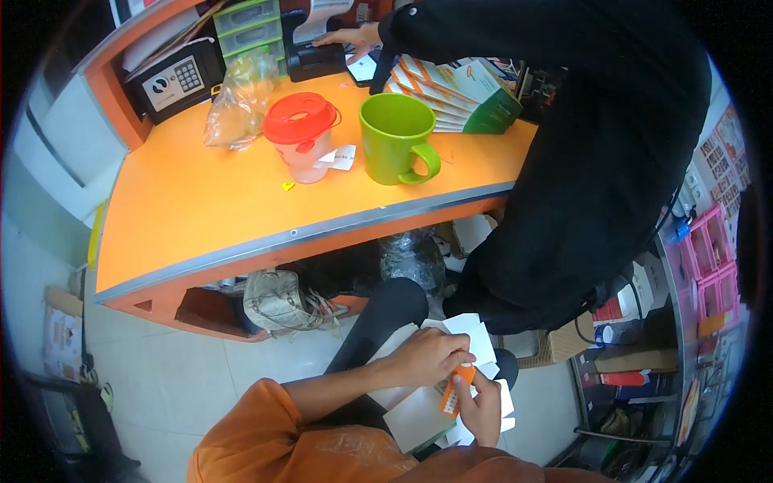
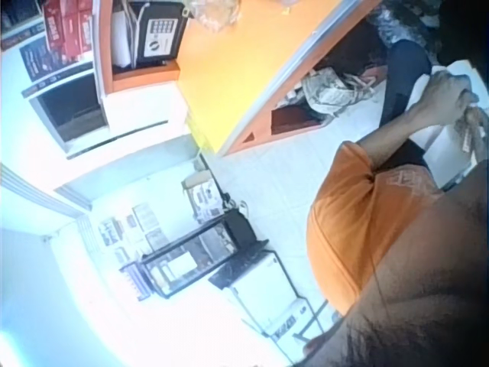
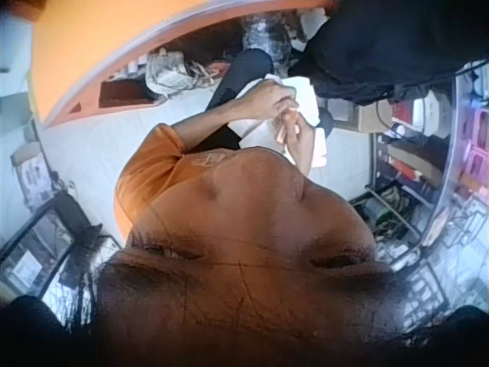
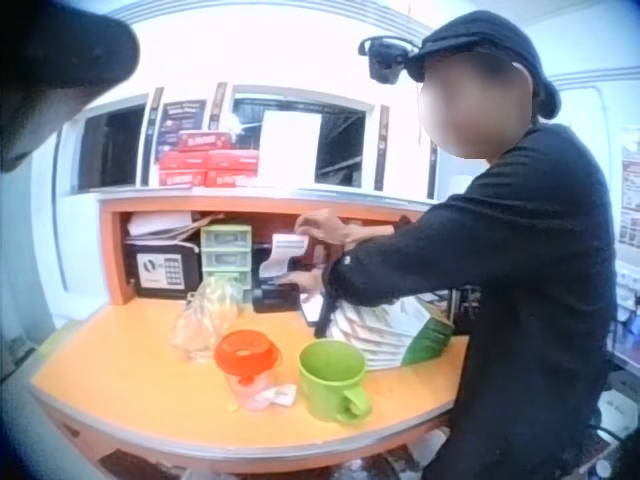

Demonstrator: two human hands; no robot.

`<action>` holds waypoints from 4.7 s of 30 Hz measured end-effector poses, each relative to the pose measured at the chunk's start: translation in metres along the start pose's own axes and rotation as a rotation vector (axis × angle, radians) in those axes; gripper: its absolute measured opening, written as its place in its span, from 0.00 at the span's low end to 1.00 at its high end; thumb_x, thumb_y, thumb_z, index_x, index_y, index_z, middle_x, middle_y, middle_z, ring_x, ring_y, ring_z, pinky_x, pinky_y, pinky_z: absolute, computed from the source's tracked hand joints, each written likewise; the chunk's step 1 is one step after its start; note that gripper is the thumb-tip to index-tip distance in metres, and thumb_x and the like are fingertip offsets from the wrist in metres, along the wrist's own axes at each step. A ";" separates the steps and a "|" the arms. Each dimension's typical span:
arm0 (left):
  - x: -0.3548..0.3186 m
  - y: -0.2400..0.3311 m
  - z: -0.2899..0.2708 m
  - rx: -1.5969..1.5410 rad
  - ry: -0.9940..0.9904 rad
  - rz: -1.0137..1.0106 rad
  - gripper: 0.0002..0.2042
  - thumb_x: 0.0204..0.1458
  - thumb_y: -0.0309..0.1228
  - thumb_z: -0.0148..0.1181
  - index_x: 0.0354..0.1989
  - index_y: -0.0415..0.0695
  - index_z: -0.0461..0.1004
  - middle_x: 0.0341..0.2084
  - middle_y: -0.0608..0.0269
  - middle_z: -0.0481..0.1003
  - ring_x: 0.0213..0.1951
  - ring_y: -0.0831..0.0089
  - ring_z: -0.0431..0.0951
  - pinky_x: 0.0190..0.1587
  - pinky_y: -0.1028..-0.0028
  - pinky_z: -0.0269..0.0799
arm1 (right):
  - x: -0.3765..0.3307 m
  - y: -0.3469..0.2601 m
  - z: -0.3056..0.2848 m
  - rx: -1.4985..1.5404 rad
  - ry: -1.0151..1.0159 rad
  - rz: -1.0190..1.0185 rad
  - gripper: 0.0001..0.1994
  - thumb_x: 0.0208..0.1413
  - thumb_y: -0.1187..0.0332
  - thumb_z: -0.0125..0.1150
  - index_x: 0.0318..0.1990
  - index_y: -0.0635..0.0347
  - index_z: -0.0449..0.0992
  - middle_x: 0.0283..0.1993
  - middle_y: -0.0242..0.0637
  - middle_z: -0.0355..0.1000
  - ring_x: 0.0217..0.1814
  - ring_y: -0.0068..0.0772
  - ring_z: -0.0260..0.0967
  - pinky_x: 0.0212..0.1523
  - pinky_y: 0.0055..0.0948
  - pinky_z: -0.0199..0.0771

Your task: The person folds and assembles small white and orange cardboard food packaging boxes by hand while sitting at a counter.

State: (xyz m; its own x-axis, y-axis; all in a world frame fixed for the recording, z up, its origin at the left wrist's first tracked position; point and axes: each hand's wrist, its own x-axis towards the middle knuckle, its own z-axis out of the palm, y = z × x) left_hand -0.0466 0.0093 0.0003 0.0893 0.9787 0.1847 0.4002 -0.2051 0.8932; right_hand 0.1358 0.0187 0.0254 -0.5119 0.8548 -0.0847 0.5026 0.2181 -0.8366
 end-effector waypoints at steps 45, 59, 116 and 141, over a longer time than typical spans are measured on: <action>0.003 -0.002 0.013 -0.194 0.068 0.135 0.44 0.52 0.21 0.56 0.75 0.44 0.38 0.64 0.36 0.60 0.61 0.49 0.68 0.59 0.63 0.65 | 0.010 0.037 0.009 0.512 0.461 0.016 0.20 0.62 0.73 0.56 0.61 0.64 0.65 0.50 0.36 0.68 0.47 0.23 0.66 0.48 0.26 0.69; -0.001 0.001 0.034 -0.009 -0.152 0.095 0.39 0.52 0.18 0.57 0.73 0.56 0.53 0.46 0.54 0.69 0.43 0.60 0.75 0.44 0.65 0.75 | -0.010 0.053 0.012 0.312 0.812 -0.238 0.04 0.57 0.74 0.58 0.37 0.65 0.72 0.36 0.37 0.70 0.39 0.28 0.63 0.47 0.28 0.63; 0.003 -0.006 0.048 -0.910 0.393 -0.245 0.06 0.58 0.24 0.60 0.29 0.37 0.77 0.47 0.53 0.76 0.48 0.74 0.75 0.51 0.72 0.71 | 0.023 0.023 0.042 0.435 0.660 -0.185 0.06 0.51 0.84 0.65 0.34 0.65 0.76 0.40 0.42 0.73 0.45 0.31 0.73 0.47 0.27 0.72; 0.009 0.008 0.060 -0.989 0.235 -0.230 0.06 0.59 0.23 0.58 0.30 0.39 0.68 0.46 0.56 0.70 0.49 0.75 0.73 0.48 0.75 0.73 | 0.012 0.017 0.027 0.200 0.750 -0.312 0.07 0.48 0.87 0.63 0.33 0.67 0.75 0.39 0.46 0.75 0.42 0.40 0.76 0.43 0.33 0.76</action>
State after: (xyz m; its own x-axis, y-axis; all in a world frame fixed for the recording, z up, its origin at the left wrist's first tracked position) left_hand 0.0124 0.0161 -0.0157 -0.1167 0.9918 -0.0518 -0.5501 -0.0211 0.8348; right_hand 0.1192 0.0200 -0.0042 0.0277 0.8712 0.4901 0.2452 0.4694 -0.8483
